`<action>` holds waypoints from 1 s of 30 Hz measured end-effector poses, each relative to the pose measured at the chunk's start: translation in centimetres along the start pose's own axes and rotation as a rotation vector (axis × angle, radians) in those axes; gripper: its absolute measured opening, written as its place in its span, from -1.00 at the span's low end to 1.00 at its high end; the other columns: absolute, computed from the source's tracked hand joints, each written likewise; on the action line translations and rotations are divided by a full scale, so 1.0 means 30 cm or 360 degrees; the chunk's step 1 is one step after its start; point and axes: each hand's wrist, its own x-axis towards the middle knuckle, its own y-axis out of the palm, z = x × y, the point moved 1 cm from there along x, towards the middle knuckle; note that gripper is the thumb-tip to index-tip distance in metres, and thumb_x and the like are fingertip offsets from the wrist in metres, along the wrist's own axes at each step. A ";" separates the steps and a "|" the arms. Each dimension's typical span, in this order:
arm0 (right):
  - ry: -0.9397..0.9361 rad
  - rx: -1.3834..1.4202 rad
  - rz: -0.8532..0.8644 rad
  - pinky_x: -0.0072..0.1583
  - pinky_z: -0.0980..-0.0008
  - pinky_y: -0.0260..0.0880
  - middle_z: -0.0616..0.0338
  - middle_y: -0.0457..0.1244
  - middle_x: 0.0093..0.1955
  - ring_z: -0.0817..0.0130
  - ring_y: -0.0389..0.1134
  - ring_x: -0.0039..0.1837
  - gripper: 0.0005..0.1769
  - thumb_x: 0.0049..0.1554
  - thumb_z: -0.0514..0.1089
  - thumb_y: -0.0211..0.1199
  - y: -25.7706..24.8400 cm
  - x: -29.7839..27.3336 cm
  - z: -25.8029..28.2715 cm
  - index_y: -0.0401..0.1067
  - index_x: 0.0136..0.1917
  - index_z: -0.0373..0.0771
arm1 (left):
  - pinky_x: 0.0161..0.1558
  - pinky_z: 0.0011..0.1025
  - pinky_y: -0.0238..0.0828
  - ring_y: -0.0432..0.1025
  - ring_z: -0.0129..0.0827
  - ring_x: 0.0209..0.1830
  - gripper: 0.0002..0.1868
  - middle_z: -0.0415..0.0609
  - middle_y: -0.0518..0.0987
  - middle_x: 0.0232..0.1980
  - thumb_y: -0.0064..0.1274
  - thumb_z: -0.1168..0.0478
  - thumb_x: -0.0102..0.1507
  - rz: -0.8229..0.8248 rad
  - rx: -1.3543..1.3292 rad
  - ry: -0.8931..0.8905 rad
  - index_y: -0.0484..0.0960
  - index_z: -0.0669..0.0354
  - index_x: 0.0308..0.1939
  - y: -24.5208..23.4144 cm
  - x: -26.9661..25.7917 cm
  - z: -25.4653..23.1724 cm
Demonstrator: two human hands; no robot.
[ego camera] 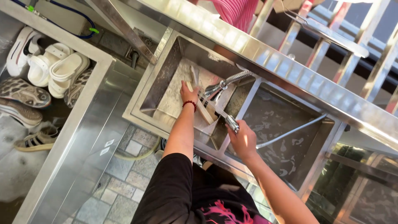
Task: The recorder uses a specialized shoe washing machine to scrub and rinse a pair of sneakers.
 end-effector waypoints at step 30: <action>0.0092 0.0148 0.0152 -0.11 0.12 0.40 -0.05 0.38 -0.17 -0.05 0.43 -0.14 -0.68 0.14 -0.03 0.38 -0.193 -0.205 -0.064 0.42 0.04 -0.25 | 0.04 -0.29 0.52 0.58 -0.09 0.02 -0.27 0.18 0.66 0.05 0.31 0.07 0.06 0.0828 0.0071 0.0047 0.43 0.35 0.21 -0.075 -0.417 0.086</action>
